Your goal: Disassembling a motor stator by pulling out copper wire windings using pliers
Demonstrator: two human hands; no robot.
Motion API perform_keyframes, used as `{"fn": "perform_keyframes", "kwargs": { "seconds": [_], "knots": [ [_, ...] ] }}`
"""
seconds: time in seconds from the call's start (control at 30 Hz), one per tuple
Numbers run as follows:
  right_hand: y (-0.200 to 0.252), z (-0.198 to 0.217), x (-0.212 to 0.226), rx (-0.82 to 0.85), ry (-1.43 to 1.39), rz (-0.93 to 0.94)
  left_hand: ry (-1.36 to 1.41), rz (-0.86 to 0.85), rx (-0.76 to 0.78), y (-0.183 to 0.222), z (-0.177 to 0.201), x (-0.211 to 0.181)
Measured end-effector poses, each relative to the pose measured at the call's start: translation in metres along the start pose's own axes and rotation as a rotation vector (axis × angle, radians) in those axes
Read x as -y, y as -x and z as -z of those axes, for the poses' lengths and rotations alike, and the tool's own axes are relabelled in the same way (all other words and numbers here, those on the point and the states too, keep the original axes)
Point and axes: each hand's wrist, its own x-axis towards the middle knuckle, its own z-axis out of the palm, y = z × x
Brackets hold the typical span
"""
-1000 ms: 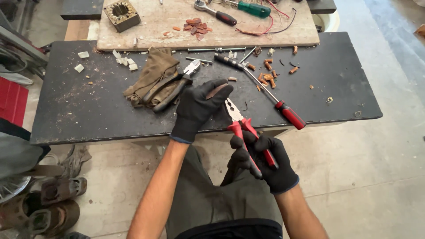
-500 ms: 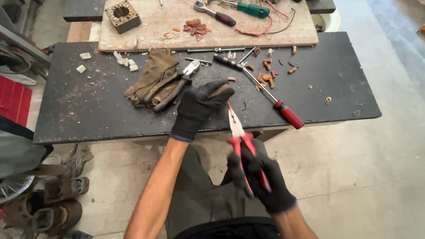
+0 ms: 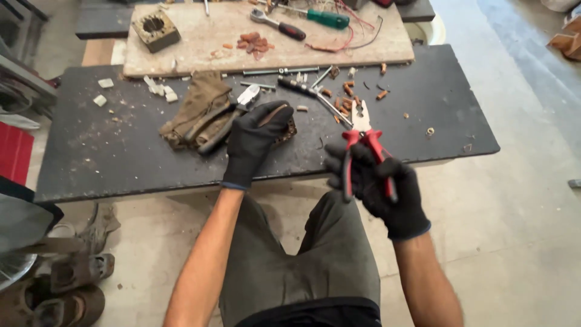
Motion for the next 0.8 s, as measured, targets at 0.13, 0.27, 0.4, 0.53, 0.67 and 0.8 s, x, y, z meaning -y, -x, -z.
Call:
{"fn": "perform_keyframes", "kwargs": {
  "seconds": [0.13,0.27,0.4,0.53,0.67,0.8],
  "knots": [
    [0.004,-0.024,-0.028,-0.062,0.018,-0.016,0.643,-0.043,0.128,-0.011,0.009,0.010],
    [0.004,-0.018,-0.057,-0.060,0.089,-0.119,0.454,-0.156,0.143,-0.004,0.003,0.001],
    [-0.002,-0.007,-0.072,-0.038,0.128,-0.162,0.634,-0.067,0.059,-0.002,-0.002,0.006],
    [-0.012,-0.007,-0.074,-0.012,0.118,-0.205,0.661,-0.099,0.094,-0.006,0.002,0.011],
    [-0.025,-0.017,-0.072,0.004,0.115,-0.239,0.728,-0.140,0.143,-0.004,0.005,0.011],
    [-0.024,-0.007,-0.072,0.002,0.123,-0.264,0.872,-0.091,0.191,-0.010,0.012,0.018]
  ]
}}
